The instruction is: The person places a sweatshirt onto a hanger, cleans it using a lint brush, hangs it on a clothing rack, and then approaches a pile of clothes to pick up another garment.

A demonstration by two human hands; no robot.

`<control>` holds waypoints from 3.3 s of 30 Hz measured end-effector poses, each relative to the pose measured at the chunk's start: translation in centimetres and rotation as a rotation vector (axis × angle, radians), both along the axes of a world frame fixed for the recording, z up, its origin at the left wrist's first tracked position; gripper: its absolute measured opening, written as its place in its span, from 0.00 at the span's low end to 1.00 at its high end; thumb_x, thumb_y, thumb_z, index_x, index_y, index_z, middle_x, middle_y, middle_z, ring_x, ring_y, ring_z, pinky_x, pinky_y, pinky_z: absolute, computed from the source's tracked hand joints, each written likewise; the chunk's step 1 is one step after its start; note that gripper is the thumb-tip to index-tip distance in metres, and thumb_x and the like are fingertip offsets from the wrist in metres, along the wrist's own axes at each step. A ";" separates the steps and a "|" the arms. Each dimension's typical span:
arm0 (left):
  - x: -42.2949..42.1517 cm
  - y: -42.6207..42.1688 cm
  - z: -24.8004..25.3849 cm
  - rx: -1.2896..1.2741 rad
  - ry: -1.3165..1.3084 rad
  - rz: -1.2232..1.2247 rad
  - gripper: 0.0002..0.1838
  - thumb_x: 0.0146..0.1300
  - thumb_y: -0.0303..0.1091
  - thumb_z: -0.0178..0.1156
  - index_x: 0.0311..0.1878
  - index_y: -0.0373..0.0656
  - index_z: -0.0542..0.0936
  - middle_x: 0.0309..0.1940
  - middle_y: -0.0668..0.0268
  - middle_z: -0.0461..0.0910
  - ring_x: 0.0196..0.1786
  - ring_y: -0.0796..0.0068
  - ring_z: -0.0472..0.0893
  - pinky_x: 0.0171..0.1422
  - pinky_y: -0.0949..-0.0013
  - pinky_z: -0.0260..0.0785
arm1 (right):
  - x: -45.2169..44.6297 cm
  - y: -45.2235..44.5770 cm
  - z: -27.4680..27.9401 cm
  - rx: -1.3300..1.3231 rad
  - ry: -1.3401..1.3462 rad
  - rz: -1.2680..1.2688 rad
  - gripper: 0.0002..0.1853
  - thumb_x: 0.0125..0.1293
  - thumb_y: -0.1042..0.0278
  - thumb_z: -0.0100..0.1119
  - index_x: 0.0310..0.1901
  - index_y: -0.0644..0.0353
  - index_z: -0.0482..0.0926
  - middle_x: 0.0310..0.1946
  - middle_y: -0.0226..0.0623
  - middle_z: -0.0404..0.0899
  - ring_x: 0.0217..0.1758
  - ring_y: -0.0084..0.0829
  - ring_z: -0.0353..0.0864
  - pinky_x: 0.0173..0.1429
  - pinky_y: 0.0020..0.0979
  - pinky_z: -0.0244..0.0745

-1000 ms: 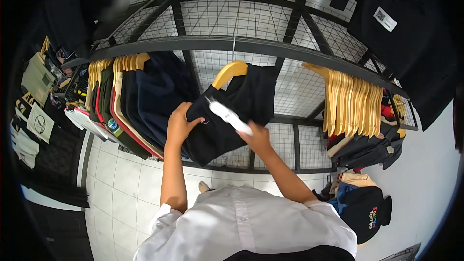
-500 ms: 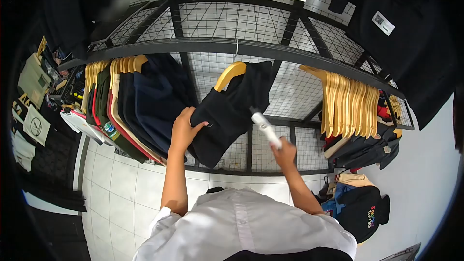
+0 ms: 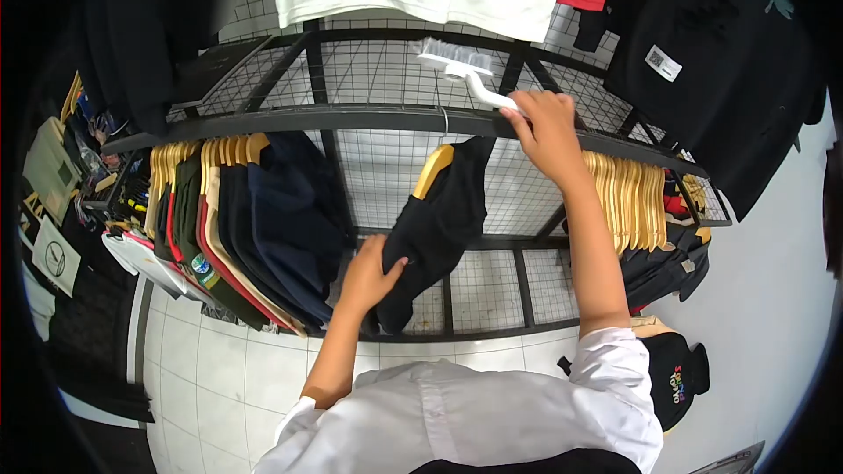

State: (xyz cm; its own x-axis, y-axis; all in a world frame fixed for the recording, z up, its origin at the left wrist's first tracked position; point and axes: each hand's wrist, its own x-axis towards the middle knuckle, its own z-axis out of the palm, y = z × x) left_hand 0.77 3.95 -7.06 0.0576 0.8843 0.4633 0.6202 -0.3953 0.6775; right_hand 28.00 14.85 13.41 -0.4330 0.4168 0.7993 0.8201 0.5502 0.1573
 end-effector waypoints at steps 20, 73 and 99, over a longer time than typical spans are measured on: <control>3.2 -3.7 -0.7 -0.533 -0.097 -0.327 0.33 0.63 0.41 0.60 0.63 0.37 0.55 0.40 0.51 0.75 0.37 0.61 0.78 0.43 0.65 0.70 | -7.0 -4.3 -5.2 -0.356 0.506 -0.020 0.10 0.65 0.63 0.56 0.41 0.60 0.74 0.29 0.43 0.75 0.33 0.43 0.75 0.39 0.42 0.68; 0.5 3.6 8.7 -0.039 -0.446 -0.576 0.22 0.73 0.45 0.45 0.48 0.34 0.80 0.45 0.57 0.82 0.53 0.69 0.78 0.70 0.64 0.57 | -1.3 -12.4 -16.5 -1.100 0.276 0.241 0.19 0.56 0.72 0.64 0.50 0.61 0.73 0.29 0.51 0.80 0.29 0.47 0.81 0.35 0.36 0.73; -22.2 4.5 -3.0 0.035 -0.062 0.624 0.20 0.59 0.25 0.56 0.56 0.37 0.71 0.48 0.50 0.73 0.52 0.52 0.74 0.58 0.62 0.66 | -27.9 6.1 -20.4 -0.877 0.660 0.068 0.13 0.61 0.79 0.55 0.46 0.73 0.69 0.30 0.61 0.78 0.36 0.58 0.79 0.38 0.42 0.73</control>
State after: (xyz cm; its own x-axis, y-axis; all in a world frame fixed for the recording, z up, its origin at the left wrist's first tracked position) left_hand -21.47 8.49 -10.03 -0.4927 0.7269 0.4785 0.7014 0.0062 0.7128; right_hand 0.06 20.91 -6.99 -0.0733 0.9447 0.3197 0.5626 0.3039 -0.7689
